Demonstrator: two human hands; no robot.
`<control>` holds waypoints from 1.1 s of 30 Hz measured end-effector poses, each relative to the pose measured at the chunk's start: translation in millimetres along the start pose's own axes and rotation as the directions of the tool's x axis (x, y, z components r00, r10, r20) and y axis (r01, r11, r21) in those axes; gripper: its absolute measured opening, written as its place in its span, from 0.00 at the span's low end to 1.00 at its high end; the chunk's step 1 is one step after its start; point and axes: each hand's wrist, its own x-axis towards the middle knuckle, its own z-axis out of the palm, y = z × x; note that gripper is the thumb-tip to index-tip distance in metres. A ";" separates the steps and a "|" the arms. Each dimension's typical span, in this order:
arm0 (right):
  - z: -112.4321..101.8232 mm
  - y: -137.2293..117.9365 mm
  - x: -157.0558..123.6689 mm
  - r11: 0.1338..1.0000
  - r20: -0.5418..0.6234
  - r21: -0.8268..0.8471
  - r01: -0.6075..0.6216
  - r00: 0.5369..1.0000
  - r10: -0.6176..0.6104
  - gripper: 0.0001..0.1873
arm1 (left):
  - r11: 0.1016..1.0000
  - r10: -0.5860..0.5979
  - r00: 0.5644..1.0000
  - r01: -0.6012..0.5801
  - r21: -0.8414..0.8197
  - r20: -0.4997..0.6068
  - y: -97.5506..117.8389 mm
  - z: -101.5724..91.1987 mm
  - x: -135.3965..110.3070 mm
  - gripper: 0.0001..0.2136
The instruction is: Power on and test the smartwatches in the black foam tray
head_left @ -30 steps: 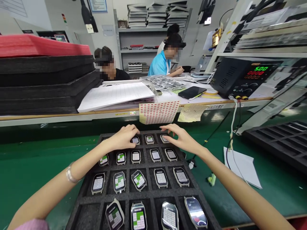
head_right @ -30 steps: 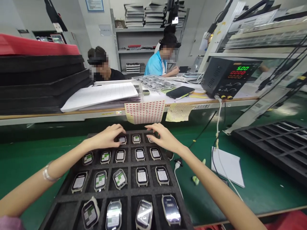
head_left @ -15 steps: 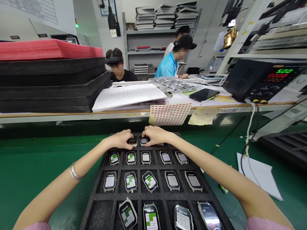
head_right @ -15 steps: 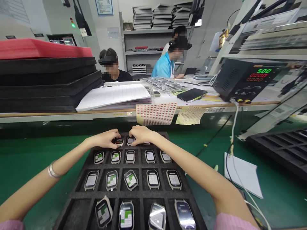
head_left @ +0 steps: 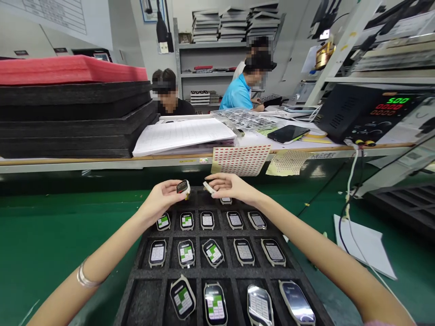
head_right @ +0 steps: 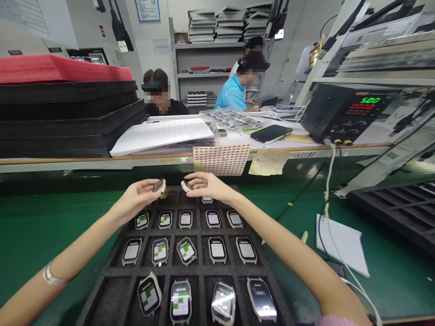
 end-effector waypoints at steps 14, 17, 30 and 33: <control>47.3 -11.4 -59.7 0.856 -0.136 0.511 -0.080 0.976 0.172 0.27 | 0.836 -0.251 0.938 0.335 -0.435 0.240 -11.0 36.4 -17.7 0.12; 47.4 -13.5 -63.0 0.825 -0.135 0.555 -0.106 0.967 0.215 0.28 | 0.824 -0.258 0.927 0.358 -0.439 0.271 -10.9 38.4 -21.1 0.14; 51.5 -20.3 -75.0 0.831 -0.147 0.552 -0.064 0.974 0.173 0.27 | 0.931 -0.108 0.989 0.135 -0.340 0.098 -14.2 53.8 -37.4 0.13; 52.7 -21.2 -75.3 0.854 -0.144 0.519 -0.041 0.980 0.135 0.26 | 0.954 -0.040 0.998 0.055 -0.296 0.056 -17.8 53.0 -36.0 0.15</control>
